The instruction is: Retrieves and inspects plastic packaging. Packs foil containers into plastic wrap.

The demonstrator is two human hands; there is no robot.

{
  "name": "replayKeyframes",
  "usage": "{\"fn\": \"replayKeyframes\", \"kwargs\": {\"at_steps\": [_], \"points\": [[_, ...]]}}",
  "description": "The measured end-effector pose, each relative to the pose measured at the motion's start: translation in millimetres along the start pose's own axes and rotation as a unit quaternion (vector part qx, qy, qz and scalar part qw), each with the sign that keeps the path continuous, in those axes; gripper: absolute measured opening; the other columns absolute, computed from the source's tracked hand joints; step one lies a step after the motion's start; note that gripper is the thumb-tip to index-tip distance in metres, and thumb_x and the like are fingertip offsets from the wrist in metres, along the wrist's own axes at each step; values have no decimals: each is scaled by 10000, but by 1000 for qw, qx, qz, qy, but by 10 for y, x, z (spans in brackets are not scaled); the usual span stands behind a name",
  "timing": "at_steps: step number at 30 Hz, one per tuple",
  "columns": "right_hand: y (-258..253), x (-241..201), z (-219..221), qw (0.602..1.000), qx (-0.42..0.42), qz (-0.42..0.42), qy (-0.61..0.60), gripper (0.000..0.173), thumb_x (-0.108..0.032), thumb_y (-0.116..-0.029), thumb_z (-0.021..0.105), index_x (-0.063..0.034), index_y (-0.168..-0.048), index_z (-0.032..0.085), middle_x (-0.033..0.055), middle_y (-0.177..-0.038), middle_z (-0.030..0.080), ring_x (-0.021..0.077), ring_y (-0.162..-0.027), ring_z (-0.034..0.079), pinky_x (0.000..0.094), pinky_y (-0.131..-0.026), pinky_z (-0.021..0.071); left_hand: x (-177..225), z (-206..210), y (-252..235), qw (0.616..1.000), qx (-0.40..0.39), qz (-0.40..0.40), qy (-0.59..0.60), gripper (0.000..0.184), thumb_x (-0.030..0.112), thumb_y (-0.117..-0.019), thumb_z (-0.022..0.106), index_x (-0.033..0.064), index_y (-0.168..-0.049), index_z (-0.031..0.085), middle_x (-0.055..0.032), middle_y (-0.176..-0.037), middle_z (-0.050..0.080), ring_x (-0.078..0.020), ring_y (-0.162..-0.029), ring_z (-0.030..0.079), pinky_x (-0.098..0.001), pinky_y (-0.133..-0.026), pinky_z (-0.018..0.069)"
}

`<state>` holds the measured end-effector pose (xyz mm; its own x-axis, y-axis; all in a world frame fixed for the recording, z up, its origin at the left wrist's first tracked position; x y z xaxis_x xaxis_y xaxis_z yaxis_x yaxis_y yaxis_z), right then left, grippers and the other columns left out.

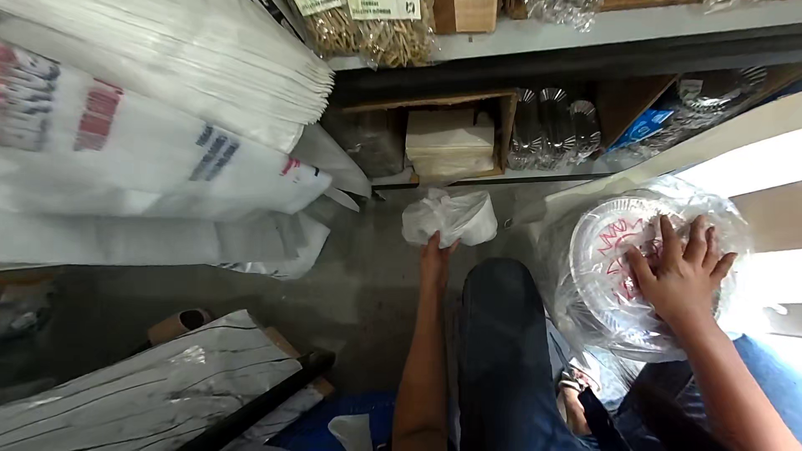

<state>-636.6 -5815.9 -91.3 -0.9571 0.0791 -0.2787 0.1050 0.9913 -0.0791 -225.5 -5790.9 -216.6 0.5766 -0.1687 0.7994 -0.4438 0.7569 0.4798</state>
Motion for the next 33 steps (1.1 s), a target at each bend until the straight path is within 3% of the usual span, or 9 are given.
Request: {"fn": "replayKeyframes", "kwargs": {"at_steps": [4,7,10,13,18,21,24,30,33], "points": [[11,14,24,1000,-12,4,4,898,-710,-941,374,-66,-1565,411,342,-1627,229,568,-1506,174,782,-1144,47,-633,-54,-381,998,-22,-52,-35,364,104,-1115,322,-91,-1419,366,-209,-1251,566,-201,-1044,653,-342,-902,571],[1,16,16,1000,-11,4,4,898,-711,-938,379,-68,-1565,411,337,-1630,228,560,-1510,174,782,-1145,45,-1157,-270,-502,966,-42,-122,-225,386,146,-1104,429,-127,-1376,457,-255,-1272,586,-221,-1062,647,-339,-919,553],[6,2,6,1000,-6,2,6,890,-703,-945,372,-60,-1558,419,346,-1623,235,572,-1502,182,784,-1142,53,-1312,-295,-467,829,-136,-213,-498,470,274,-1100,473,-135,-1319,542,-306,-1297,593,-330,-1157,620,-454,-1009,492],[1,-15,1,1000,2,1,11,884,-698,-944,364,-58,-1550,433,354,-1612,255,587,-1489,204,792,-1133,70,-790,132,-481,681,-243,-201,-661,522,359,-1084,493,-123,-1254,602,-307,-1215,635,-388,-1106,642,-529,-996,489],[-31,-27,14,1000,15,3,15,866,-691,-950,342,-63,-1534,462,354,-1597,291,594,-1475,236,808,-1116,92,747,1525,-1221,750,-133,170,-626,412,266,-1075,486,-78,-1241,643,-293,-1178,678,-439,-1147,650,-603,-1010,486],[-51,-21,20,1000,24,6,17,864,-699,-952,315,-81,-1537,466,354,-1595,295,590,-1471,251,801,-1116,110,992,2207,-1688,700,-120,272,-649,449,264,-1034,579,-51,-1354,599,-285,-1384,589,-432,-1355,515,-586,-1144,364],[-60,-13,27,999,30,11,15,861,-700,-952,310,-87,-1534,472,351,-1589,313,580,-1472,262,793,-1122,120,690,2411,-2093,609,-147,222,-747,558,351,-1030,581,-21,-1442,527,-279,-1495,495,-448,-1439,412,-620,-1180,293],[-82,13,24,999,39,17,18,864,-715,-955,294,-101,-1533,479,335,-1587,333,556,-1477,281,780,-1132,128,528,2361,-2051,584,-113,103,-797,544,239,-1039,570,-66,-1473,453,-283,-1547,427,-417,-1476,370,-557,-1206,282],[-96,0,34,999,36,20,11,854,-703,-950,304,-108,-1539,472,329,-1598,317,546,-1485,271,776,-1137,120,694,2408,-1720,585,-118,177,-783,479,237,-1049,543,-89,-1400,525,-318,-1463,503,-465,-1410,443,-615,-1158,330]]}}
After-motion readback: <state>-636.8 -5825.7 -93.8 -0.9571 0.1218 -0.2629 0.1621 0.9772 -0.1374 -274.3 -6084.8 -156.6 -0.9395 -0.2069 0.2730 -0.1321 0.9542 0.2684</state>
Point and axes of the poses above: each hand's wrist, its own y-axis away from the middle knuckle, its own z-axis out of the palm, x = y × z, the point moved 10 cm from there along -y, towards the middle knuckle
